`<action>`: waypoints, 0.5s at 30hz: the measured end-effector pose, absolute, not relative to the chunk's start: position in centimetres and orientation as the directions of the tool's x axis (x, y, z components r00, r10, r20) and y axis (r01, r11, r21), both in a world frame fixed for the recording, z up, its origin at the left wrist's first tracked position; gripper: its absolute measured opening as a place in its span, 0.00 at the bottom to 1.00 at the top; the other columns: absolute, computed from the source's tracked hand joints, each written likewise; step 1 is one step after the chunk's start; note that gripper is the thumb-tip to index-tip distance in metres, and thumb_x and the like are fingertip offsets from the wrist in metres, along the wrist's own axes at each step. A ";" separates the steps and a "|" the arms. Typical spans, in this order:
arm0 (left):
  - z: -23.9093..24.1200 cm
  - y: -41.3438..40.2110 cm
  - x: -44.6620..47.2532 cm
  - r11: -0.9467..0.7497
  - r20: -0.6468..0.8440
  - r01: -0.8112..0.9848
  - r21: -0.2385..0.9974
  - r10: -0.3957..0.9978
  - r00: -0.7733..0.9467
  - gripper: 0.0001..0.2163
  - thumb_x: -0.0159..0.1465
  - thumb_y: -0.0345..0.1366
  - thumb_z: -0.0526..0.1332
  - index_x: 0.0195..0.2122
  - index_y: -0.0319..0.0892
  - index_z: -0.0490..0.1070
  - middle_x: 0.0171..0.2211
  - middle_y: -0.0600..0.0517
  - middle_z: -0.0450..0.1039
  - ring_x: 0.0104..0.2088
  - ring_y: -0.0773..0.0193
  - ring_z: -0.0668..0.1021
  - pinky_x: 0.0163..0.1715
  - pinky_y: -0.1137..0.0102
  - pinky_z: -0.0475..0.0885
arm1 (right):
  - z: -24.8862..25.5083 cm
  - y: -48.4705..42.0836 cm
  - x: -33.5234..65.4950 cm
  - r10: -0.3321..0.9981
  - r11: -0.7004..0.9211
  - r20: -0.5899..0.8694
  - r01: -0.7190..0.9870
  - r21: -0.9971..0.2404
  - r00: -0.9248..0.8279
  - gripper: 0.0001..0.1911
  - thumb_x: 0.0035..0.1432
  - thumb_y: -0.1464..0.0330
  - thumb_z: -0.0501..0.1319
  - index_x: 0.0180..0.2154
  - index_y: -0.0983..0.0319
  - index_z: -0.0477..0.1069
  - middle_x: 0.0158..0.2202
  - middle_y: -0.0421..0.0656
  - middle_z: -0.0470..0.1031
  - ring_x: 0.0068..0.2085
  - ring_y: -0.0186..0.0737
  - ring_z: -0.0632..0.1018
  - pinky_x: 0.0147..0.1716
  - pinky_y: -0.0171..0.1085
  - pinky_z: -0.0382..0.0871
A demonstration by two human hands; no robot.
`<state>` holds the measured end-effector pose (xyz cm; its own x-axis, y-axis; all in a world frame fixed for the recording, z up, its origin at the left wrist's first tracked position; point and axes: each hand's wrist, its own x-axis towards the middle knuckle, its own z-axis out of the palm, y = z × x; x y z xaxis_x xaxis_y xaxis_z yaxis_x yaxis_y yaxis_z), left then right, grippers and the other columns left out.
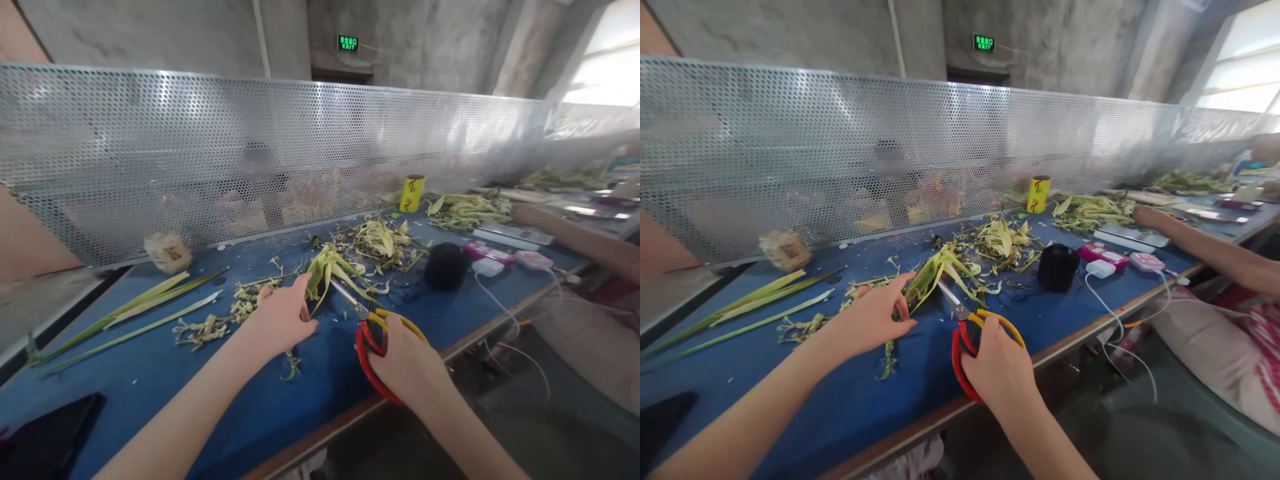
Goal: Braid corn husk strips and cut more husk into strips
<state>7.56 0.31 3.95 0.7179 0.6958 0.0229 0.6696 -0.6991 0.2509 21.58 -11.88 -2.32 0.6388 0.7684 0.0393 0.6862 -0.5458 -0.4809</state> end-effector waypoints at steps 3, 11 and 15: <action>3.9 0.7 6.9 -0.680 0.068 0.665 0.308 0.713 0.698 0.32 0.51 0.31 0.56 0.58 0.40 0.49 0.30 0.54 0.76 0.37 0.60 0.75 0.46 0.59 0.54 | -2.3 -11.7 20.9 0.789 -0.573 -0.004 0.735 -0.361 0.614 0.09 0.51 0.65 0.52 0.35 0.61 0.60 0.32 0.46 0.74 0.33 0.49 0.76 0.27 0.39 0.62; 2.6 1.8 5.5 -0.573 0.240 0.796 0.196 0.815 0.528 0.29 0.53 0.28 0.54 0.58 0.36 0.49 0.28 0.52 0.76 0.36 0.58 0.76 0.42 0.60 0.56 | -2.5 -13.9 24.7 0.782 -0.577 0.042 0.746 -0.332 0.622 0.09 0.51 0.68 0.52 0.37 0.60 0.62 0.36 0.46 0.74 0.38 0.45 0.75 0.31 0.38 0.63; 1.5 2.4 4.4 -0.541 0.285 0.832 0.123 0.823 0.492 0.29 0.56 0.29 0.52 0.59 0.33 0.46 0.25 0.50 0.75 0.34 0.58 0.76 0.42 0.60 0.55 | -0.8 -14.0 29.3 0.751 -0.539 0.215 0.768 -0.346 0.624 0.13 0.51 0.65 0.54 0.40 0.61 0.63 0.34 0.48 0.73 0.38 0.46 0.74 0.31 0.38 0.63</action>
